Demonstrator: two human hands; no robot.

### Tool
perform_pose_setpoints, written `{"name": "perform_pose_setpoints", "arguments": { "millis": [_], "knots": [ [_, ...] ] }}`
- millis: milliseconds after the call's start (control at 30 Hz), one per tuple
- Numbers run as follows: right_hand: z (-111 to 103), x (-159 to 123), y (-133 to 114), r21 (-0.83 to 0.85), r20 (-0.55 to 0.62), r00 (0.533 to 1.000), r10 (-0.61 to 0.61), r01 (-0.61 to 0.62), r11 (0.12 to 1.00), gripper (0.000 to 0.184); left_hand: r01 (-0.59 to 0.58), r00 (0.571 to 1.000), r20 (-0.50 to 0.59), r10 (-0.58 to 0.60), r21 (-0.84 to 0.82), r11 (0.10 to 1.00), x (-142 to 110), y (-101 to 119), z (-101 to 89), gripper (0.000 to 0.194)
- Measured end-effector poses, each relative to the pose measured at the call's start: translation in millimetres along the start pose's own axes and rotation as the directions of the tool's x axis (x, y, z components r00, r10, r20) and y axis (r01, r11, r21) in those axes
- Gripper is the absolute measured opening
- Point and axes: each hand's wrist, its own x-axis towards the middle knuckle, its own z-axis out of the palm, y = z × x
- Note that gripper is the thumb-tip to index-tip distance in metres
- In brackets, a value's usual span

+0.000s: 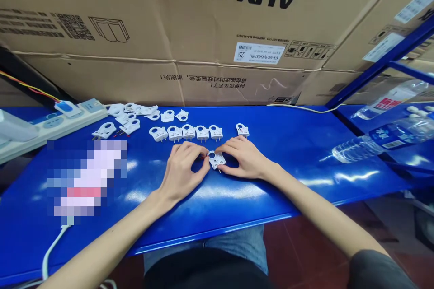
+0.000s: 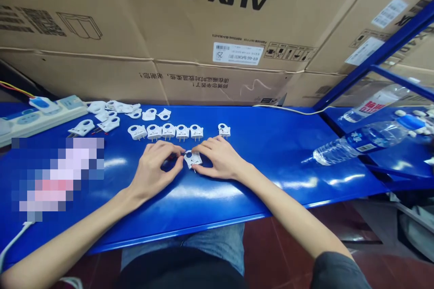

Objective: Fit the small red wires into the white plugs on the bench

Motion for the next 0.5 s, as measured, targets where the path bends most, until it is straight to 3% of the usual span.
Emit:
{"name": "perform_pose_setpoints", "arguments": {
  "millis": [200, 500],
  "knots": [
    [-2.2, -1.6, -1.1, -0.051, 0.019, 0.999, 0.044, -0.043, 0.998, 0.061, 0.0, 1.0, -0.013, 0.0, -0.014, 1.0, -1.3, -0.4, 1.6, 0.012],
    [-1.5, -2.0, -0.2, -0.057, 0.022, 0.998, 0.063, -0.061, 0.996, 0.066, -0.043, 0.998, 0.042, 0.041, 0.064, 0.997, -0.1, 2.1, 0.0, 0.009]
  ]
}}
